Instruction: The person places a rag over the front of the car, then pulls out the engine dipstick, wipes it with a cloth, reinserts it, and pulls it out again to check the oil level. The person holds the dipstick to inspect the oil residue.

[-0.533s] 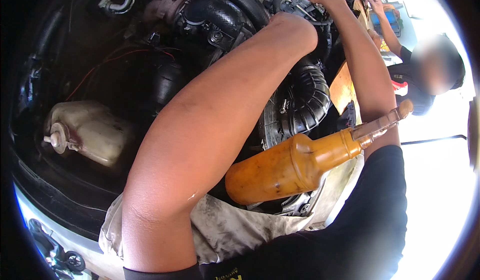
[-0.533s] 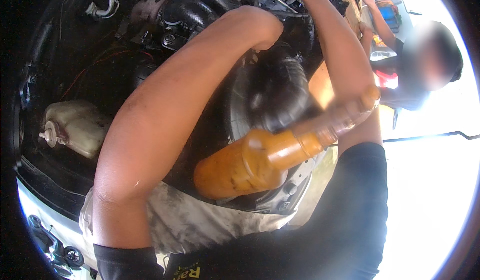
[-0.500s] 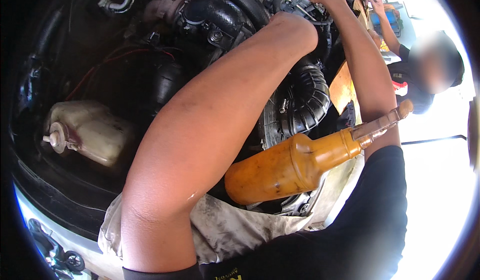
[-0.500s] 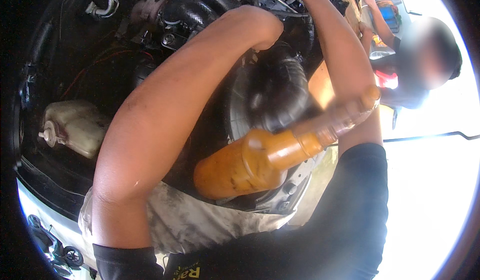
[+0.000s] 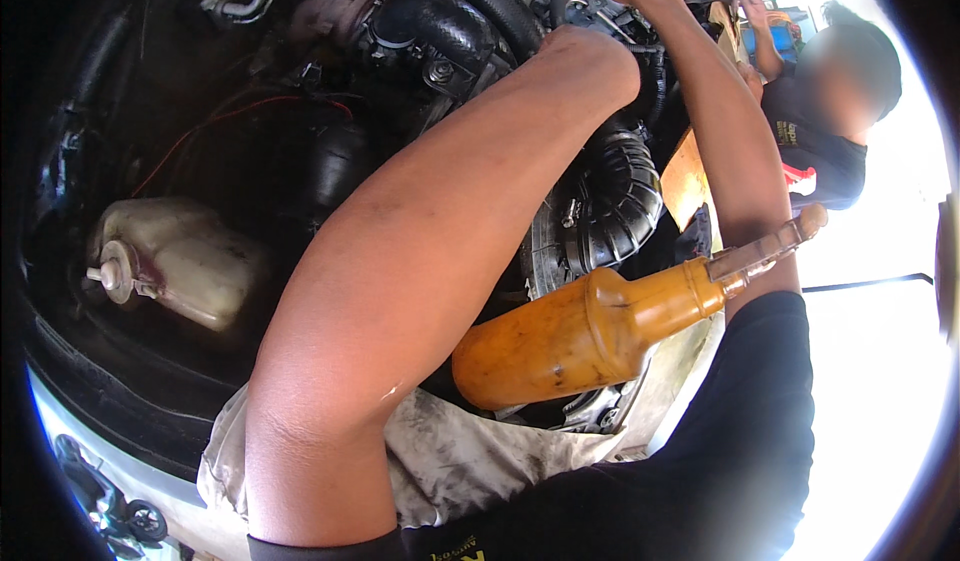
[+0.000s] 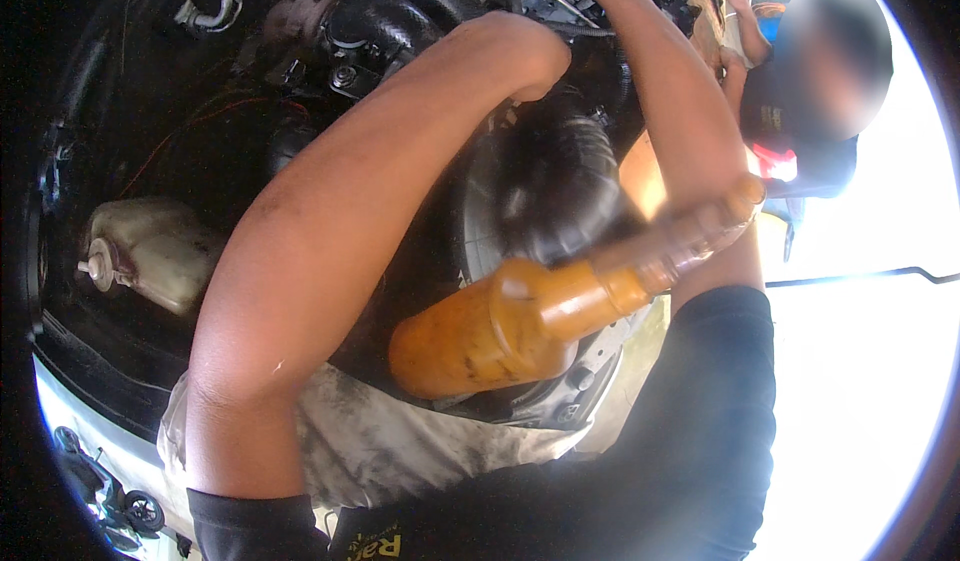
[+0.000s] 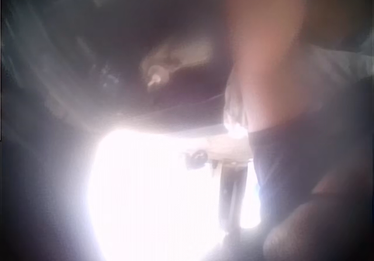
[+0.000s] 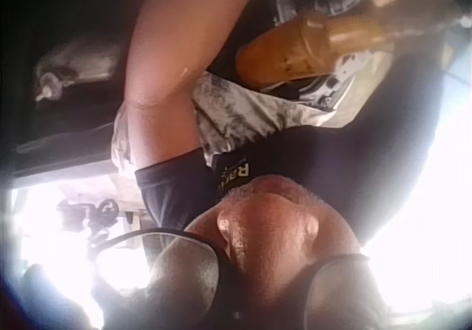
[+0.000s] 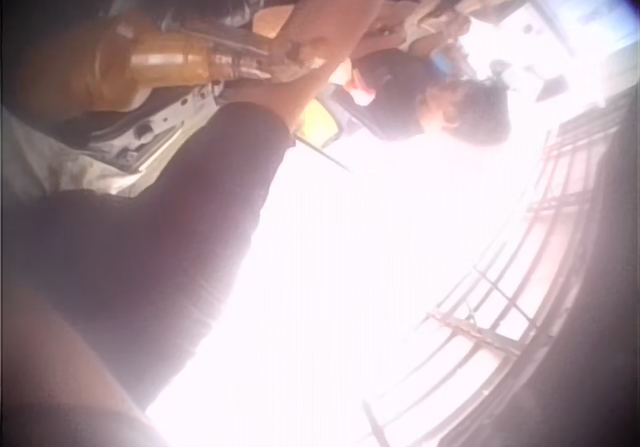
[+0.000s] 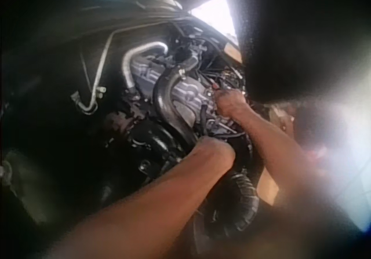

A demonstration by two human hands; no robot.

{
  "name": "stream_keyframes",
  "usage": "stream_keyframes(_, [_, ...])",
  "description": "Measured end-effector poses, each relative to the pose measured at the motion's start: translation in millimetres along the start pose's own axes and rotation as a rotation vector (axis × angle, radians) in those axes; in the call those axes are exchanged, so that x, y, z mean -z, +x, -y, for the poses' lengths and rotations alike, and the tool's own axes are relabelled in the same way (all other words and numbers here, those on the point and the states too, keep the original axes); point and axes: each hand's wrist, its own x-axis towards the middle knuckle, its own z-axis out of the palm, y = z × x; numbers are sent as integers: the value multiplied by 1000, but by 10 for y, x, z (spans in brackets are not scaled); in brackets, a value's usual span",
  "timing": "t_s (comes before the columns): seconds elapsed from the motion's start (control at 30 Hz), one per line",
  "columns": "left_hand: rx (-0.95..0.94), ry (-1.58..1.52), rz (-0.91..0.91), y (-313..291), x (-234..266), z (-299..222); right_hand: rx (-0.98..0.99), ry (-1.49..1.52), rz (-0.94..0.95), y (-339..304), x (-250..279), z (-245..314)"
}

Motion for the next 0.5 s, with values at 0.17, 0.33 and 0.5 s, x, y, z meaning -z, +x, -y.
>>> stream_keyframes(0.17, [-85,79,52,97,19,-109,-113,-16,182,-153,240,-127])
stream_keyframes(0.33, [-17,28,41,26,20,41,-20,7,93,164,49,40])
stream_keyframes(0.5, [-45,-7,10,49,-14,11,-80,65,55,137,84,-84])
